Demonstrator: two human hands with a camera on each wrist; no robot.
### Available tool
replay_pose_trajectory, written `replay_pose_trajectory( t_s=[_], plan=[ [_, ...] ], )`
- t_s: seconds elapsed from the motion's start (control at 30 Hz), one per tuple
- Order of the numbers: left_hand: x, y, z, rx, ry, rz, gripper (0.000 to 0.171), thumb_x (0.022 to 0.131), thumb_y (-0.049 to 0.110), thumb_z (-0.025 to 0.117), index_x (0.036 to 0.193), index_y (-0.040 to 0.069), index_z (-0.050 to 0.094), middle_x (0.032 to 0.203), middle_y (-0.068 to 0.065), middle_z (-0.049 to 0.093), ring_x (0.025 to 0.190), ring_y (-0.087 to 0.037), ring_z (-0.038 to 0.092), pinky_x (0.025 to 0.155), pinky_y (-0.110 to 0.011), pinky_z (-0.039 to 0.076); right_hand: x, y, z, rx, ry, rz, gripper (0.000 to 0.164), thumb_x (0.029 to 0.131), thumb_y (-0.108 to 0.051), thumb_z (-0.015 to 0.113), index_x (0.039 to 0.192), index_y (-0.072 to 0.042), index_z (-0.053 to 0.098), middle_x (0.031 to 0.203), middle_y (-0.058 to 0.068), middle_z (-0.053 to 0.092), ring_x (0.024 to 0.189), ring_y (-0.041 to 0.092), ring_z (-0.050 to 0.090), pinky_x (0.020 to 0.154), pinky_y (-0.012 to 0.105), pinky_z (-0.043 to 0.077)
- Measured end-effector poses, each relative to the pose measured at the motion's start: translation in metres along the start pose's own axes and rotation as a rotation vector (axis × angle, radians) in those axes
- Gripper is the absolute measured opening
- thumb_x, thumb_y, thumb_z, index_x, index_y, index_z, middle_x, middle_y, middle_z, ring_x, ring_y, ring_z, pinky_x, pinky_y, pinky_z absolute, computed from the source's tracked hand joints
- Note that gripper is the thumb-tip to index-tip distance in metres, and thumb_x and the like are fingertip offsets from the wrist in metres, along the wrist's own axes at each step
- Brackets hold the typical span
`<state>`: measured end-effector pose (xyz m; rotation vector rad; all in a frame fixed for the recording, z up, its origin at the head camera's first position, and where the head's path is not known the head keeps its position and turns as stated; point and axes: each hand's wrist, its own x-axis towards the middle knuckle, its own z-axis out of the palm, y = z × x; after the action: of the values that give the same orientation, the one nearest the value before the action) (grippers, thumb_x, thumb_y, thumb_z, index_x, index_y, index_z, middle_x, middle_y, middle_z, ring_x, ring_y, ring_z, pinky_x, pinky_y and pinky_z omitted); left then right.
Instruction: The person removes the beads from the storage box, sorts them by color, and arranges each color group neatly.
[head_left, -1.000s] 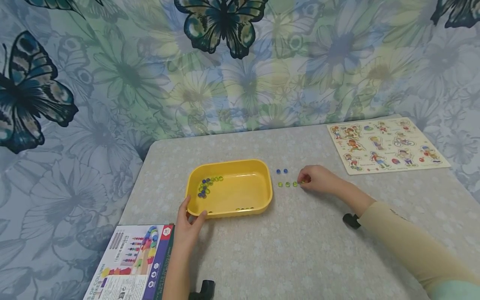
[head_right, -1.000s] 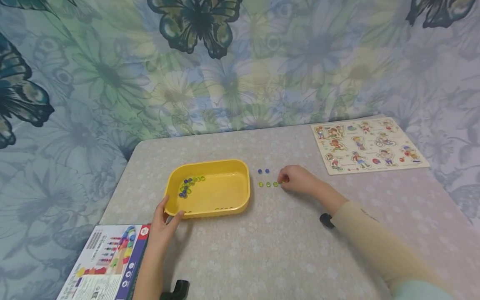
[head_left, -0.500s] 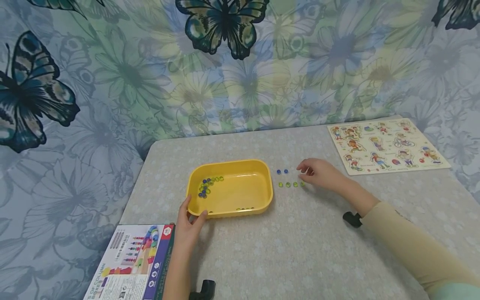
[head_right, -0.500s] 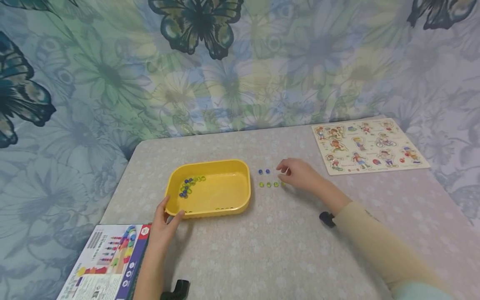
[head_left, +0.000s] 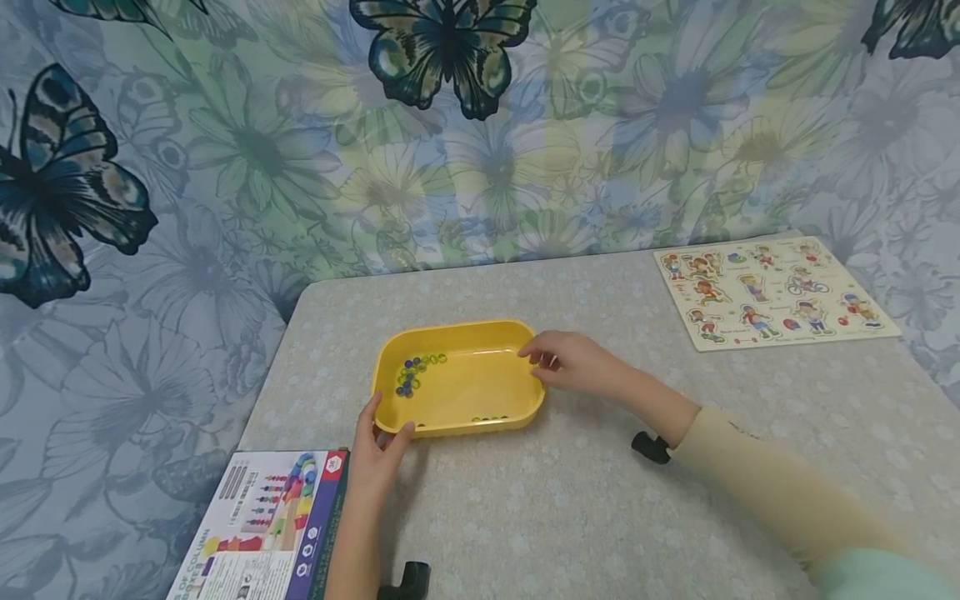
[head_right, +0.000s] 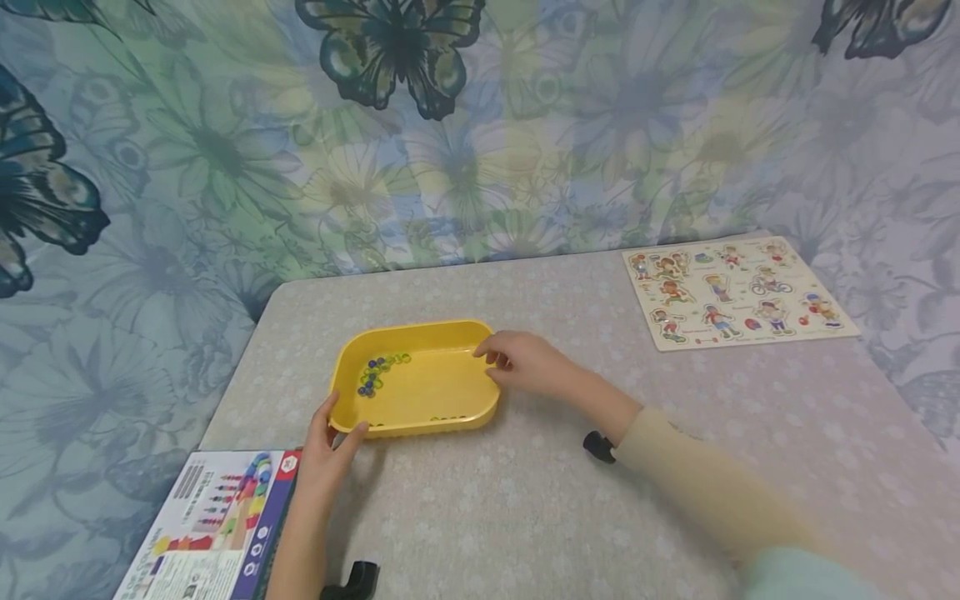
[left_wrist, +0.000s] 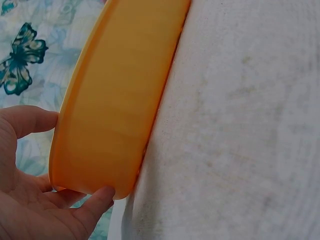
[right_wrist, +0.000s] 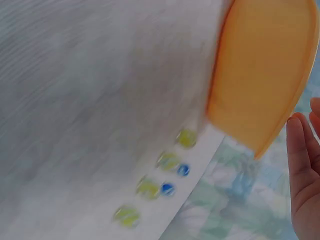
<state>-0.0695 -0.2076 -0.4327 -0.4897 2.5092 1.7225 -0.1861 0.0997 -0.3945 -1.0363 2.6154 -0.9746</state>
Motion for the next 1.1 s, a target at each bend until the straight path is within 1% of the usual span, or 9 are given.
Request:
replay_pose_trajectory(
  t_s=[0.13,0.2,0.3,0.43,0.57,0.73,0.9,1.0,1.1],
  plan=[
    [0.000,-0.001,0.000,-0.005,-0.001,-0.003,0.075,0.091,0.030,0.061,0.150,0.027,0.015,0.155,-0.003,0.015,0.138,-0.029,0.025,0.106,-0.044,0.033,0.014,-0.020,0.014,-0.062,-0.058,-0.060,0.024,0.087,-0.012,0.063,0.111,-0.008,0.065,0.101,0.004,0.064,0.079,0.010,0.058,0.069,0.020,0.051],
    [0.000,-0.001,0.000,-0.002,-0.001,-0.004,0.075,0.090,0.029,0.061,0.150,0.026,0.015,0.155,-0.003,0.016,0.137,-0.030,0.025,0.106,-0.044,0.033,0.021,-0.026,0.022,-0.091,-0.085,-0.072,0.024,0.088,-0.014,0.062,0.111,-0.008,0.066,0.104,0.005,0.065,0.079,0.010,0.058,0.068,0.020,0.050],
    [0.000,-0.001,-0.001,0.001,0.000,-0.002,0.075,0.091,0.029,0.061,0.150,0.026,0.015,0.155,-0.003,0.016,0.137,-0.030,0.026,0.106,-0.044,0.033,0.033,-0.032,0.037,-0.074,-0.142,-0.046,0.025,0.087,-0.014,0.063,0.111,-0.008,0.066,0.101,0.005,0.065,0.078,0.011,0.058,0.069,0.022,0.049],
    [0.001,-0.001,0.000,0.006,0.002,-0.002,0.074,0.091,0.029,0.061,0.150,0.026,0.016,0.154,-0.003,0.017,0.137,-0.029,0.026,0.106,-0.044,0.033,0.048,-0.033,0.056,-0.079,-0.225,-0.004,0.026,0.084,-0.016,0.068,0.109,-0.010,0.067,0.092,0.000,0.065,0.077,0.010,0.057,0.070,0.025,0.048],
    [0.002,0.000,0.001,0.011,0.006,-0.007,0.074,0.091,0.028,0.061,0.150,0.026,0.016,0.154,-0.004,0.017,0.137,-0.030,0.026,0.106,-0.044,0.033,0.058,-0.037,0.069,-0.055,-0.287,-0.008,0.027,0.082,-0.018,0.071,0.108,-0.011,0.068,0.088,-0.003,0.064,0.079,0.008,0.057,0.073,0.023,0.048],
    [0.002,-0.001,0.002,0.015,0.016,-0.003,0.073,0.090,0.027,0.061,0.149,0.025,0.017,0.154,-0.004,0.018,0.137,-0.030,0.027,0.106,-0.044,0.033,0.067,-0.043,0.081,0.012,-0.317,-0.022,0.019,0.084,-0.012,0.068,0.103,-0.011,0.070,0.084,-0.006,0.063,0.076,0.006,0.055,0.071,0.019,0.046],
    [0.001,-0.001,0.002,0.014,0.013,-0.004,0.075,0.090,0.028,0.062,0.149,0.026,0.017,0.154,-0.005,0.018,0.137,-0.030,0.027,0.106,-0.044,0.033,0.074,-0.049,0.089,0.037,-0.325,-0.007,0.008,0.084,-0.009,0.067,0.090,-0.013,0.072,0.079,-0.009,0.064,0.075,0.004,0.056,0.070,0.017,0.046],
    [0.001,-0.001,0.002,0.020,0.014,-0.011,0.075,0.090,0.029,0.062,0.149,0.027,0.017,0.154,-0.004,0.018,0.137,-0.030,0.026,0.106,-0.044,0.033,0.077,-0.051,0.091,0.038,-0.337,0.003,0.009,0.085,-0.009,0.066,0.083,-0.015,0.073,0.077,-0.010,0.064,0.076,0.004,0.056,0.070,0.017,0.047],
    [0.002,-0.001,0.002,0.021,0.014,-0.005,0.074,0.090,0.030,0.062,0.149,0.026,0.017,0.154,-0.004,0.018,0.137,-0.030,0.026,0.106,-0.044,0.033,0.078,-0.051,0.091,0.025,-0.346,0.007,0.010,0.084,-0.008,0.066,0.080,-0.016,0.072,0.077,-0.009,0.064,0.075,0.005,0.056,0.069,0.017,0.047]
  ],
)
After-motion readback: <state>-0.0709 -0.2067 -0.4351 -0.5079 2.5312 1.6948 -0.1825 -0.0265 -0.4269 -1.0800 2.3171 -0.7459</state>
